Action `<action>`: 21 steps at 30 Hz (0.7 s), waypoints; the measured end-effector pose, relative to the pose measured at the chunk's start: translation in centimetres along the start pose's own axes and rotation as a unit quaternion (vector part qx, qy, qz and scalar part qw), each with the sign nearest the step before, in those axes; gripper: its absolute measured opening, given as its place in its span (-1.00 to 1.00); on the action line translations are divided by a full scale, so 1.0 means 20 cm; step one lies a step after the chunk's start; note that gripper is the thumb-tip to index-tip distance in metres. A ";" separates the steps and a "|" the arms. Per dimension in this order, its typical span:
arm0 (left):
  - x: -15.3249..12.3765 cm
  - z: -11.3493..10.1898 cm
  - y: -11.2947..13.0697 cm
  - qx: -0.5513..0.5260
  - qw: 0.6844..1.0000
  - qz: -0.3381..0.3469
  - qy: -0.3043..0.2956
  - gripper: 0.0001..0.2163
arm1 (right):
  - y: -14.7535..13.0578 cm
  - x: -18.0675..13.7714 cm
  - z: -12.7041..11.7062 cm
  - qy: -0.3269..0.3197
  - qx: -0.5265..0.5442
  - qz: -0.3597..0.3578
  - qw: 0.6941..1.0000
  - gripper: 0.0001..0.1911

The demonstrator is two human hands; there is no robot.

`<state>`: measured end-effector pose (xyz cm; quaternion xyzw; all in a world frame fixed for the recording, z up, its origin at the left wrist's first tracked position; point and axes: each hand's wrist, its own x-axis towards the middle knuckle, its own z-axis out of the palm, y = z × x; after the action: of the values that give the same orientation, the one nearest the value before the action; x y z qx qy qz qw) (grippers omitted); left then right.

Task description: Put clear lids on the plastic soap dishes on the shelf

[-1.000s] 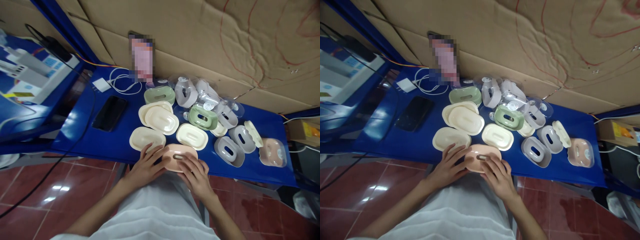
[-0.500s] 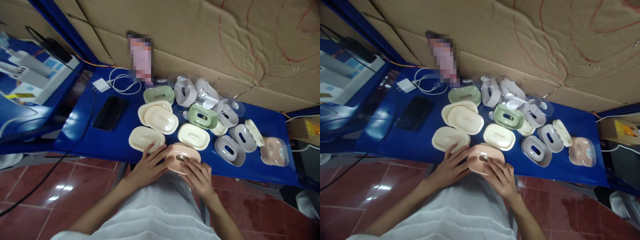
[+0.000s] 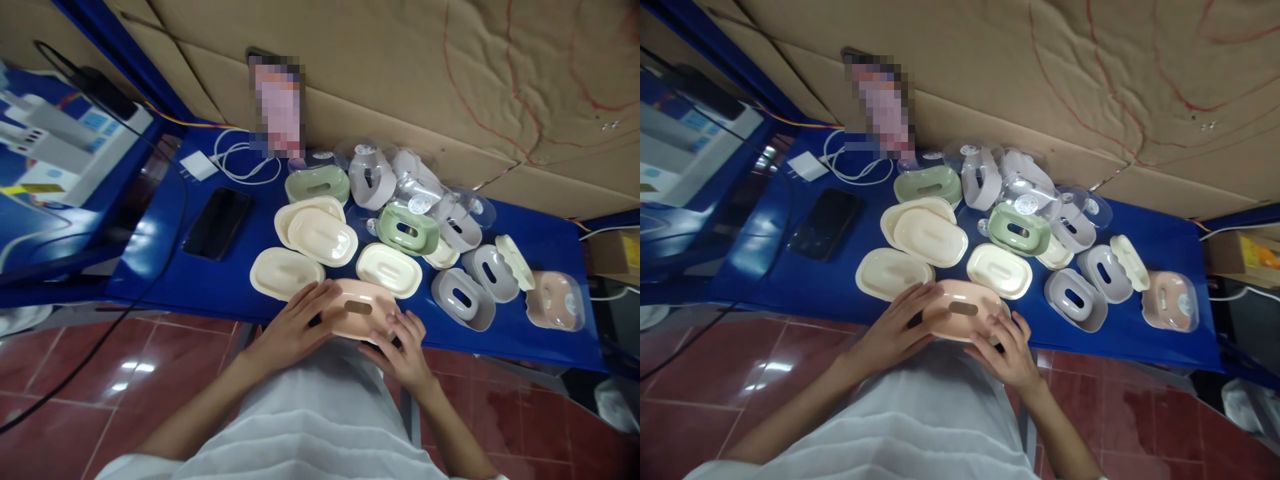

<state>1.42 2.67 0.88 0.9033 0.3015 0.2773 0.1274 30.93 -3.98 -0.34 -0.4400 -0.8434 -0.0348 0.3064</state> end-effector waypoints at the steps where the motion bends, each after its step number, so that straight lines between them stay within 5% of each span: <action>1: 0.02 0.00 0.00 -0.003 1.000 0.012 -0.008 -0.62 | 0.00 -0.03 0.00 0.008 0.001 0.012 1.000 -0.26; 7: 0.13 0.04 0.02 0.017 0.996 0.059 -0.065 -0.69 | 0.02 -0.14 -0.02 -0.043 0.038 0.108 0.992 0.32; 12: 0.14 0.03 0.01 0.020 0.994 0.060 -0.085 -0.69 | 0.04 -0.10 -0.07 -0.140 0.033 0.085 0.986 0.08; 21: 0.06 0.01 -0.01 0.042 0.996 0.034 -0.069 -0.72 | 0.04 0.00 -0.03 -0.150 0.017 0.003 0.989 -0.32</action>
<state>2.28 3.60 1.18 0.9347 0.2722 0.2058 0.0998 31.85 -3.65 -0.10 -0.4379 -0.8787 0.0469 0.1844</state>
